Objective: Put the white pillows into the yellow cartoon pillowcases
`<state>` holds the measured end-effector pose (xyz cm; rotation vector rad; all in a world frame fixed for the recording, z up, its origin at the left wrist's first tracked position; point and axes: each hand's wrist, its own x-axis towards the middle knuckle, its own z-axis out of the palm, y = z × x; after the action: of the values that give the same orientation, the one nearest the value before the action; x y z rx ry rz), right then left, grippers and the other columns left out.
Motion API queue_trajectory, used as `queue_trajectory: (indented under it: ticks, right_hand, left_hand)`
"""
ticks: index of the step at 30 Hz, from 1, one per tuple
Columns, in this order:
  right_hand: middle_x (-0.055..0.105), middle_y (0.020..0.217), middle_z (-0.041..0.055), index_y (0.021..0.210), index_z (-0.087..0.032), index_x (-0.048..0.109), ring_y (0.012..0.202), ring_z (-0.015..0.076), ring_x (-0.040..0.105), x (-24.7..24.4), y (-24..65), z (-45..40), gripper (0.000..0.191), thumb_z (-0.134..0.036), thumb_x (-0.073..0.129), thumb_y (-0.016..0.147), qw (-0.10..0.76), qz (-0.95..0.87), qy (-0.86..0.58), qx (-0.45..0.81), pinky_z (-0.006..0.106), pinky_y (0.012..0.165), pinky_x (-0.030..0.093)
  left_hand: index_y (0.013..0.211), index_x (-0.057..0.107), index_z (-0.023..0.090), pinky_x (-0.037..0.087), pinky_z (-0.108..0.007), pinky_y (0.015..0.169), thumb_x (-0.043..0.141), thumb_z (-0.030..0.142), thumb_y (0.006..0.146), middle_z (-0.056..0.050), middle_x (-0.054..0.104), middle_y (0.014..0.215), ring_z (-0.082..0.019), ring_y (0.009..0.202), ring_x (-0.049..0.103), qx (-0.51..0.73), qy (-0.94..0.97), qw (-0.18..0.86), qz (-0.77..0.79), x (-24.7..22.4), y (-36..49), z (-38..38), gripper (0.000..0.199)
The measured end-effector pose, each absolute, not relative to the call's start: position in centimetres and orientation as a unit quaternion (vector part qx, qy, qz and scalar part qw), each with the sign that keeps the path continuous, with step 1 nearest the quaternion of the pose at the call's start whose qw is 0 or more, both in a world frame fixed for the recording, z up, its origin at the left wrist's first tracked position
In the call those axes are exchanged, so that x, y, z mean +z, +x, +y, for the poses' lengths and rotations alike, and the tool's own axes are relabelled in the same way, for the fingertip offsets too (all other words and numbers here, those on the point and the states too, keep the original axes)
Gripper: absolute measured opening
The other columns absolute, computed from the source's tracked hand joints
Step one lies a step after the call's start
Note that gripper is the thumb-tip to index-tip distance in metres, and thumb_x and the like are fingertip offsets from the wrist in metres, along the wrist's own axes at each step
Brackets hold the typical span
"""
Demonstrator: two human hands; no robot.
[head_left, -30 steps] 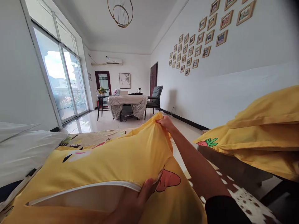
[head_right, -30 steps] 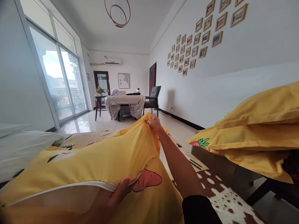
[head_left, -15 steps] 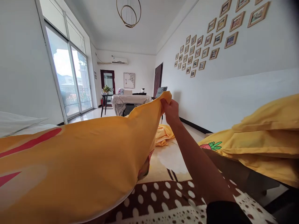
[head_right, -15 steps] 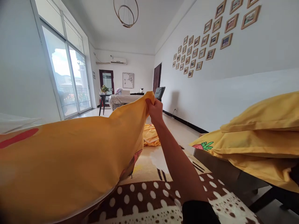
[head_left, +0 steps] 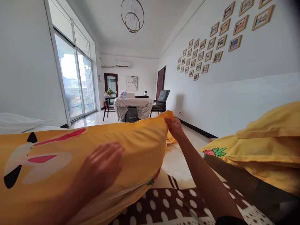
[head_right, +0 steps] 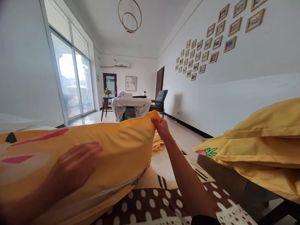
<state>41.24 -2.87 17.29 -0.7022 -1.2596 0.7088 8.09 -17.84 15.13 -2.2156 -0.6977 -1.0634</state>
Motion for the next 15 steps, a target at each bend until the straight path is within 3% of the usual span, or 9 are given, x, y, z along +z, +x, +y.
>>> queue_trajectory:
  ticks: [2, 6, 11, 15]
  right_hand:
    - [0.064, 0.074, 0.0016, 0.075, -0.018, 0.063, 0.067, 0.0152, 0.056, 17.2, 41.6, -3.0, 0.042, -0.050, 0.081, 0.054, 0.689, -0.565, -0.305, 0.336, 0.029, 0.064, 0.046]
    - [0.067, 0.083, 0.0039, 0.082, -0.018, 0.066, 0.077, 0.0179, 0.059, 16.7, 42.3, -3.5, 0.044, -0.051, 0.078, 0.057, 0.662, -0.582, -0.295, 0.368, 0.032, 0.073, 0.047]
    - [0.067, 0.076, 0.0046, 0.077, -0.015, 0.067, 0.072, 0.0186, 0.059, 15.3, 41.9, -3.9, 0.037, -0.047, 0.077, 0.061, 0.611, -0.612, -0.312, 0.394, 0.034, 0.070, 0.046]
    - [0.063, 0.072, -0.0003, 0.076, -0.018, 0.063, 0.065, 0.0141, 0.054, 14.2, 40.2, -3.6, 0.035, -0.050, 0.073, 0.066, 0.650, -0.592, -0.302, 0.369, 0.027, 0.062, 0.043]
  left_hand:
    - [0.113, 0.056, 0.014, 0.039, -0.044, 0.095, 0.041, 0.033, 0.089, -0.016, 0.059, 0.120, -0.030, 0.115, 0.052, -0.367, -0.780, 0.295, -0.411, 19.0, 6.1, -14.5, 0.035]
    - [0.078, 0.056, 0.020, 0.043, -0.034, 0.069, 0.031, 0.060, 0.086, -0.006, 0.065, 0.081, -0.024, 0.078, 0.059, -0.219, -0.786, 0.093, -0.570, 21.0, 3.8, -10.6, 0.048]
    - [0.073, 0.050, 0.023, 0.035, -0.027, 0.062, 0.028, 0.054, 0.088, 0.000, 0.060, 0.071, -0.018, 0.066, 0.053, -0.271, -0.788, 0.085, -0.546, 19.9, 3.7, -12.8, 0.041]
    - [0.071, 0.050, 0.024, 0.033, -0.025, 0.062, 0.032, 0.051, 0.087, 0.003, 0.059, 0.066, -0.017, 0.063, 0.050, -0.292, -0.768, 0.084, -0.564, 20.2, 2.7, -14.4, 0.036]
